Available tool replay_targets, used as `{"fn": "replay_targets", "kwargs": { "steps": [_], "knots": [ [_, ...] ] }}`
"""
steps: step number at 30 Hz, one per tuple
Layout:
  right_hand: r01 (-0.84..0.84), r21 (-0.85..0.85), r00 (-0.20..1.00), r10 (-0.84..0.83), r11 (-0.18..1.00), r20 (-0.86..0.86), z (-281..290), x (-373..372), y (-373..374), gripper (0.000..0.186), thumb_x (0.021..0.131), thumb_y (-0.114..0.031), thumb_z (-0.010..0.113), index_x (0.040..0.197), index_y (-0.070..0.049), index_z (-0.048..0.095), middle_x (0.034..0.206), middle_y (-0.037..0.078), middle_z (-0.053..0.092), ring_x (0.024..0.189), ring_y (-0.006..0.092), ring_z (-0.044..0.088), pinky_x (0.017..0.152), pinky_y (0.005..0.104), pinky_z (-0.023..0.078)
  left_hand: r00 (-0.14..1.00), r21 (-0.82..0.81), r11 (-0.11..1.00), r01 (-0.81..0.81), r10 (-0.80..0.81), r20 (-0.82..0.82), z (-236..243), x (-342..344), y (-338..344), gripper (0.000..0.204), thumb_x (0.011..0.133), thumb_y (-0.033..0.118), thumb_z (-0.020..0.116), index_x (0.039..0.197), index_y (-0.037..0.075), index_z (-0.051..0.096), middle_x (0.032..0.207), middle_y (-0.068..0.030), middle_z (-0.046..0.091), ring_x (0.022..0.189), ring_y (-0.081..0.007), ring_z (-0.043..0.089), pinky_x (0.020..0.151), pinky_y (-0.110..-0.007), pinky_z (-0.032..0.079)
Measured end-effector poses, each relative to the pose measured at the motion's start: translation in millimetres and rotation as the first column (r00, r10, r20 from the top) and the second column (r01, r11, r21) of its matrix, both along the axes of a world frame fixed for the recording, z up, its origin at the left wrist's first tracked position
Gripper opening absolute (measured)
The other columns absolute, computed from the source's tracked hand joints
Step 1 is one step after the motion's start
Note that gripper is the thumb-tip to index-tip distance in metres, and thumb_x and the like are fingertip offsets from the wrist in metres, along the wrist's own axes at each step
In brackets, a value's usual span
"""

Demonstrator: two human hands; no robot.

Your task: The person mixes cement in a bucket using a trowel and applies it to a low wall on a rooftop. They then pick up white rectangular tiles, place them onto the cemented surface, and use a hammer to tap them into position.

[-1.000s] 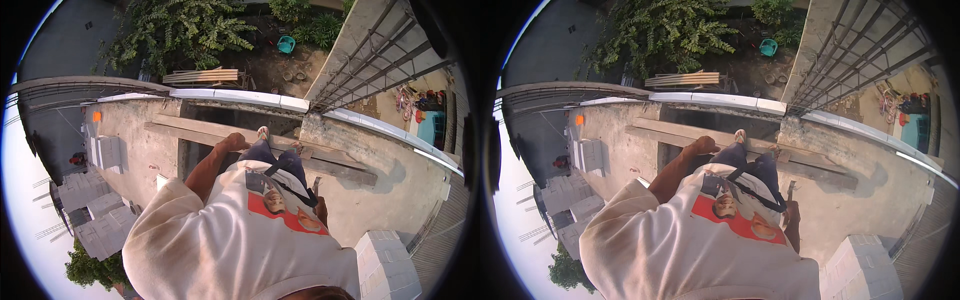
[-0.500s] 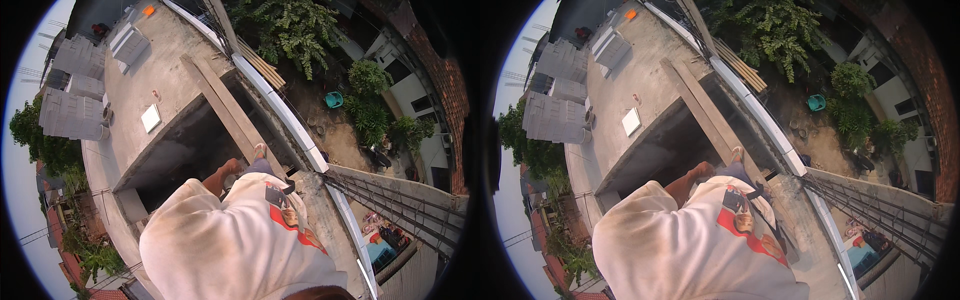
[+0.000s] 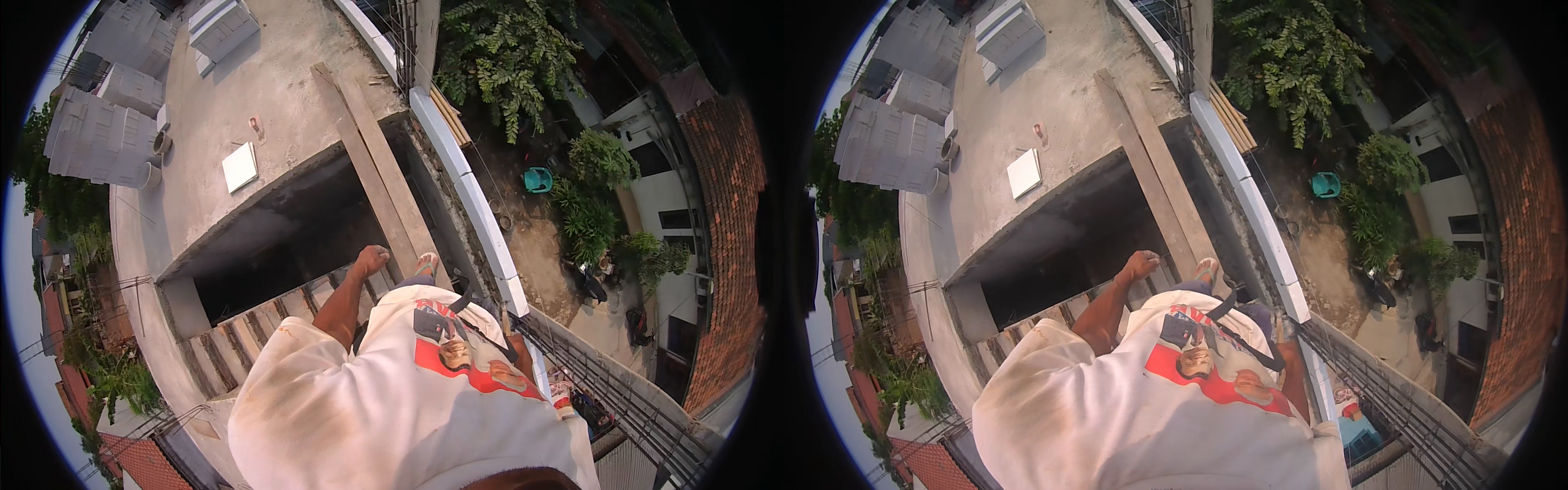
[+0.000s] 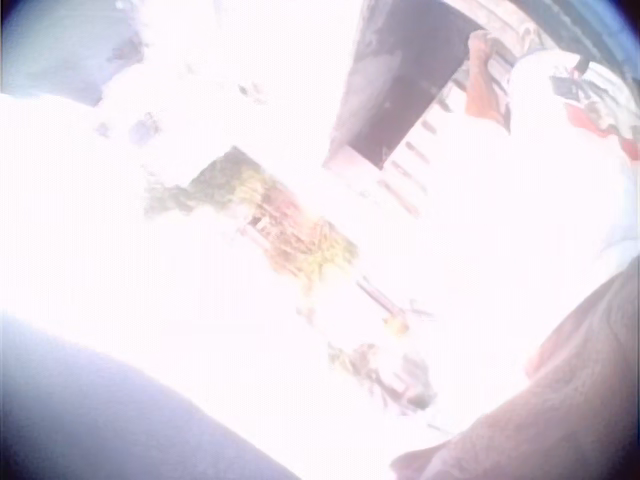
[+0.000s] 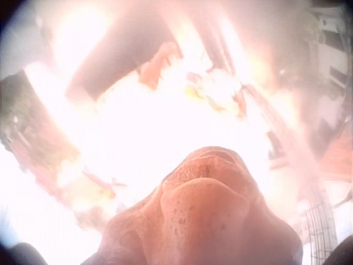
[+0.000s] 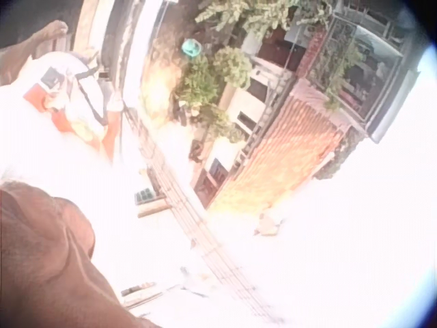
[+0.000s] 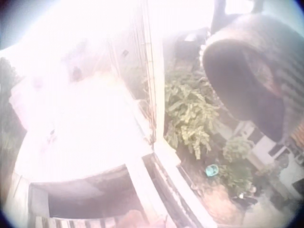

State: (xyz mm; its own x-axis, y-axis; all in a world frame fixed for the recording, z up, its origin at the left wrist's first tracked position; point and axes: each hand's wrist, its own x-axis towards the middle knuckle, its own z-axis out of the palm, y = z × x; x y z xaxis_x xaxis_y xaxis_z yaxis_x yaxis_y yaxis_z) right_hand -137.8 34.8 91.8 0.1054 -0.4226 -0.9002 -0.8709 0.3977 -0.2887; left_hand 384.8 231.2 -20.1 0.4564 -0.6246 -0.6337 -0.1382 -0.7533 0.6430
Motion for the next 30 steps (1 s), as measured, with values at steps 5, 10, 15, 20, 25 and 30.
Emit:
{"fn": "replay_targets", "kwargs": {
  "steps": [5, 10, 15, 20, 25, 30],
  "knots": [
    [-0.169, 0.007, 0.986, 0.169, 0.986, -0.012, 4.8, 63.7, -42.2, 0.031, 0.088, -0.025, 0.068, 0.096, 0.004, 0.073, 0.096, 0.022, 0.070, 0.095, 0.0338, 0.067, 0.082, 0.0462, 0.050, 0.947, -0.067, 0.945, -0.320, 0.321, -0.002, 15.4, 45.1, 26.6, 0.037, 0.092, 0.025, 0.067, 0.116, -0.002, 0.076, 0.100, -0.0154, 0.079, 0.091, -0.0241, 0.075, 0.084, -0.036, 0.057],
    [-0.281, 0.009, 0.960, 0.281, 0.960, -0.012, 2.1, 120.6, -86.5, 0.033, 0.087, -0.026, 0.069, 0.098, 0.004, 0.073, 0.099, 0.024, 0.071, 0.100, 0.0352, 0.067, 0.086, 0.0466, 0.051, 0.904, -0.111, 0.897, -0.427, 0.427, -0.024, 22.7, 44.5, 76.7, 0.033, 0.095, 0.021, 0.065, 0.113, -0.005, 0.073, 0.094, -0.0113, 0.076, 0.085, -0.0196, 0.073, 0.078, -0.034, 0.057],
    [-0.330, 0.023, 0.943, 0.331, 0.944, -0.026, 3.7, 175.7, -116.6, 0.035, 0.087, -0.027, 0.069, 0.099, 0.005, 0.073, 0.103, 0.025, 0.072, 0.105, 0.0366, 0.068, 0.090, 0.0470, 0.051, 0.685, 0.151, 0.731, -0.665, 0.678, -0.265, 16.8, 24.1, 111.2, 0.022, 0.098, 0.020, 0.064, 0.108, 0.002, 0.072, 0.094, -0.0086, 0.074, 0.081, -0.0200, 0.071, 0.068, -0.034, 0.053],
    [-0.375, 0.048, 0.926, 0.376, 0.926, -0.023, -13.6, 251.2, -135.5, 0.037, 0.086, -0.028, 0.070, 0.100, 0.005, 0.073, 0.107, 0.027, 0.073, 0.110, 0.0379, 0.069, 0.094, 0.0475, 0.051, 0.668, 0.264, 0.742, -0.617, 0.670, -0.323, 32.6, 75.0, 76.7, 0.020, 0.097, 0.018, 0.066, 0.106, 0.002, 0.073, 0.091, -0.0066, 0.073, 0.078, -0.0179, 0.069, 0.063, -0.032, 0.050],
    [-0.471, 0.030, 0.882, 0.470, 0.882, 0.032, -22.0, 400.1, -162.7, 0.039, 0.085, -0.030, 0.070, 0.101, 0.006, 0.073, 0.110, 0.029, 0.073, 0.115, 0.0393, 0.069, 0.098, 0.0479, 0.051, 0.815, 0.115, 0.870, -0.479, 0.489, -0.311, 28.4, 170.8, 0.4, 0.028, 0.098, 0.024, 0.068, 0.111, 0.000, 0.073, 0.092, -0.0055, 0.072, 0.082, -0.0147, 0.067, 0.069, -0.030, 0.050],
    [-0.678, -0.172, 0.728, 0.685, 0.714, -0.025, -42.6, 538.1, -208.6, 0.063, 0.082, -0.036, 0.075, 0.123, 0.010, 0.064, 0.113, 0.034, 0.071, 0.107, 0.0455, 0.071, 0.091, 0.0494, 0.054, 0.943, -0.055, 0.997, -0.049, 0.028, -0.331, 53.9, 274.9, -117.9, 0.049, 0.102, 0.041, 0.066, 0.118, -0.004, 0.070, 0.099, -0.0081, 0.072, 0.091, -0.0154, 0.067, 0.082, -0.030, 0.052]
  ]
}}
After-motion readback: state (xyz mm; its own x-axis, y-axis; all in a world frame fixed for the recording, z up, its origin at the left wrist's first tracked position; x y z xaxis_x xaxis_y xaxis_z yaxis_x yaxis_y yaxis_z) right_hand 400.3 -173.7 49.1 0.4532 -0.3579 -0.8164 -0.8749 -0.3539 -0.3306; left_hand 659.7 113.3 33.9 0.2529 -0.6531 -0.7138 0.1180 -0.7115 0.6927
